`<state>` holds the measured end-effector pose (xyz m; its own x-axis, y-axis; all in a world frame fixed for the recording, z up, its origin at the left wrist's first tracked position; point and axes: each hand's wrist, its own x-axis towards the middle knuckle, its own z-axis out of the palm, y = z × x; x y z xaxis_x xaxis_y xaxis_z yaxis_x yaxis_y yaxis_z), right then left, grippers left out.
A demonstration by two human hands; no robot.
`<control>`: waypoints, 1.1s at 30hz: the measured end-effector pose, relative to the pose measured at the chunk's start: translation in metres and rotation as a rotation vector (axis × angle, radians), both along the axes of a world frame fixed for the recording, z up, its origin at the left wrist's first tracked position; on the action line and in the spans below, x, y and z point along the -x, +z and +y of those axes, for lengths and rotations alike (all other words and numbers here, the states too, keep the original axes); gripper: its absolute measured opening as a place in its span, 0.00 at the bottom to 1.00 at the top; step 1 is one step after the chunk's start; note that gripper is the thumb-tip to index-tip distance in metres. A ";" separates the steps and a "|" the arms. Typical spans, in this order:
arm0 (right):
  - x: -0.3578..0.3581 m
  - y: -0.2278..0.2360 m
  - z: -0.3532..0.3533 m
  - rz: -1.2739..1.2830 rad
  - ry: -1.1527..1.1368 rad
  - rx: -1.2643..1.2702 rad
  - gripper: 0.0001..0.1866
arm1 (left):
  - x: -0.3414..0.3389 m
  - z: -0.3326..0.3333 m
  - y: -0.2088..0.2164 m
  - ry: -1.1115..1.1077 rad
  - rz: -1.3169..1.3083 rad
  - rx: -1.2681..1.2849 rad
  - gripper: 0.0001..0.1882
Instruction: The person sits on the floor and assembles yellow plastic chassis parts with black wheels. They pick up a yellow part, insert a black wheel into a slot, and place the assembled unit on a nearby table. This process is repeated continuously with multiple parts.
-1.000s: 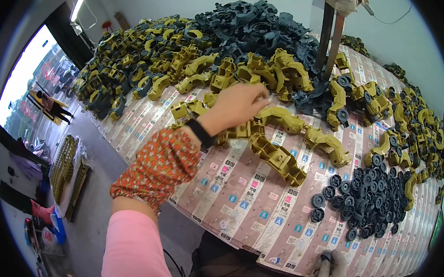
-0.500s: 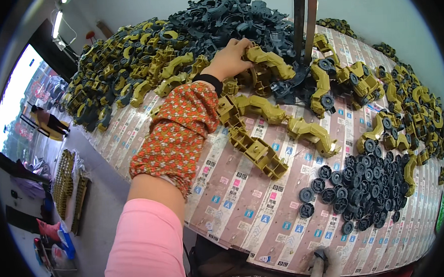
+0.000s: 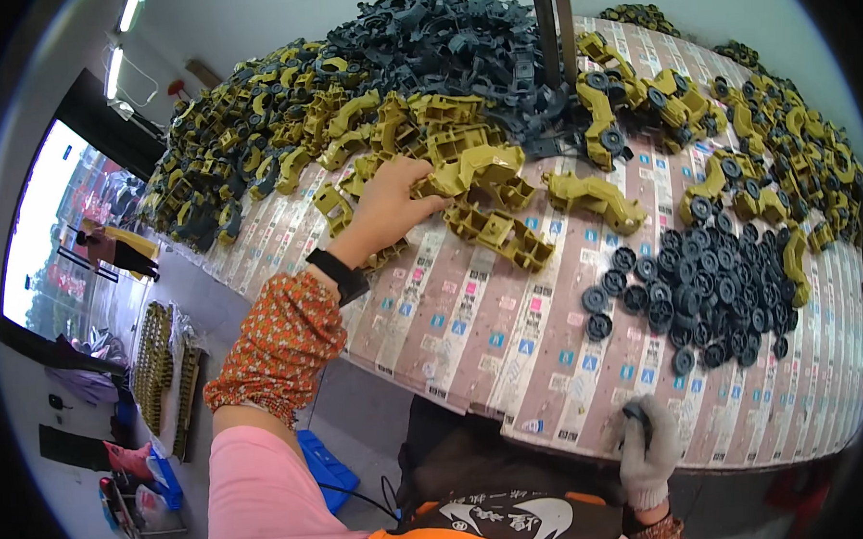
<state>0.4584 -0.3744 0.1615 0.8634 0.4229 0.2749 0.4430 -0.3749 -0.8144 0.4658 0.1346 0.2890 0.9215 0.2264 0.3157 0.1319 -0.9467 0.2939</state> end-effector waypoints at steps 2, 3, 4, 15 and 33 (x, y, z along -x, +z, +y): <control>0.000 -0.002 -0.001 0.013 -0.003 -0.046 0.15 | 0.019 -0.029 -0.001 0.133 -0.025 0.183 0.21; -0.001 0.000 0.000 0.037 0.001 -0.066 0.15 | 0.028 -0.045 -0.002 0.135 -0.079 0.391 0.20; -0.001 0.001 -0.001 0.083 -0.010 -0.066 0.15 | 0.039 -0.060 -0.005 0.144 -0.134 0.606 0.19; -0.002 0.006 0.001 0.338 0.017 -0.213 0.17 | 0.157 -0.209 -0.092 0.281 0.011 1.350 0.23; 0.006 0.042 0.010 0.572 0.146 -0.197 0.10 | 0.074 -0.212 -0.073 -0.118 0.299 0.764 0.26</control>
